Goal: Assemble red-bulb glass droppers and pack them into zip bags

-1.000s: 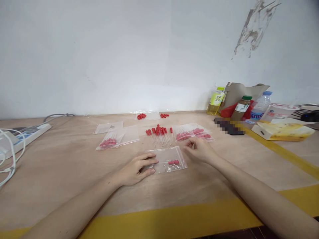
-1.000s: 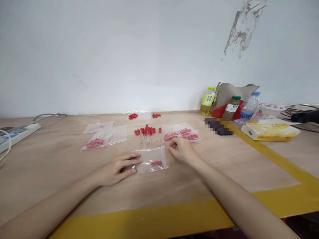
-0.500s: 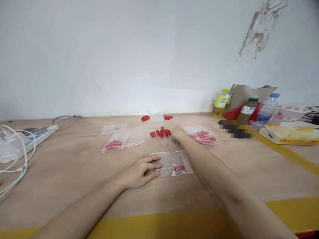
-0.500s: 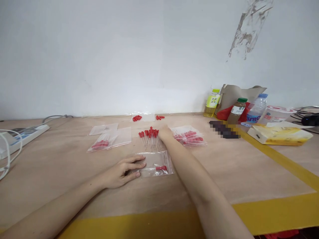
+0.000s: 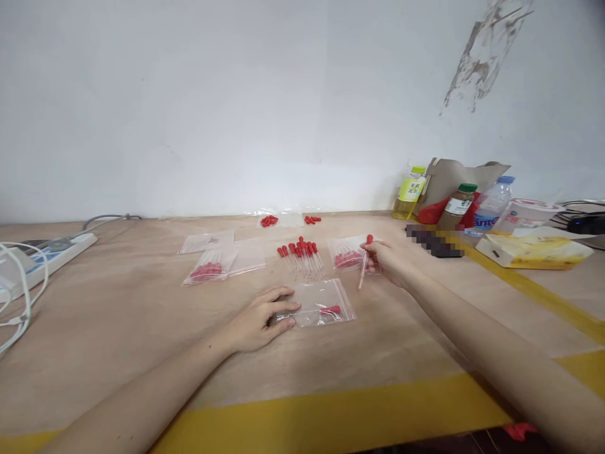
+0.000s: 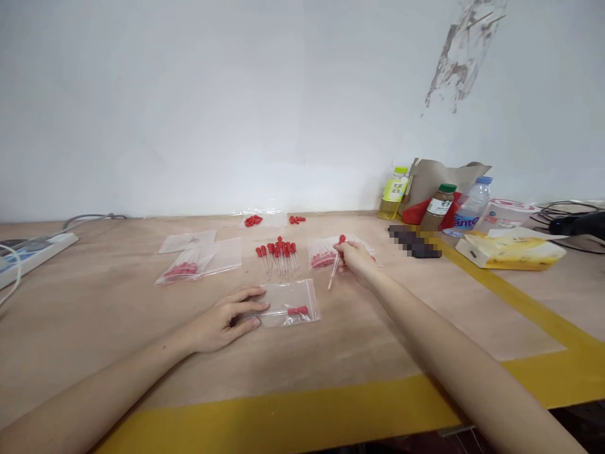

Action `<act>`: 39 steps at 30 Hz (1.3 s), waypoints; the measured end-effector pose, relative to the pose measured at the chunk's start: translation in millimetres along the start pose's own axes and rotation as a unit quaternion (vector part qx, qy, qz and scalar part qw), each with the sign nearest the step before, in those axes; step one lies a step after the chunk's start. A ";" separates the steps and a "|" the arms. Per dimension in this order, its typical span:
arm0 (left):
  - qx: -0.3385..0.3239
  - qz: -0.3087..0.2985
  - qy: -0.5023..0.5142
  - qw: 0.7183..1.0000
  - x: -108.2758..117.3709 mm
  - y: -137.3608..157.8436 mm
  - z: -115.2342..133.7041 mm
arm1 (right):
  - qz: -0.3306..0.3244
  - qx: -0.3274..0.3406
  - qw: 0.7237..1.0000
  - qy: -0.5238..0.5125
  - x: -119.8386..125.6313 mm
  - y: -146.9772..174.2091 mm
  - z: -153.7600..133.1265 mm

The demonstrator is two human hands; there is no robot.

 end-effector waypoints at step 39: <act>-0.015 0.026 -0.017 0.999 5.3 -1.9 5.4 | -0.173 -0.017 0.985 0.019 -70.7 49.7 36.9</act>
Point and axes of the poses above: each hand's wrist, its own y-axis away from the middle knuckle, its own x-axis out of the back of the hand, z = x × y, the point moved 7 cm from there along -y, towards the middle knuckle, and after that the axes turned 15 degrees about -z, right-handed, at the moved point
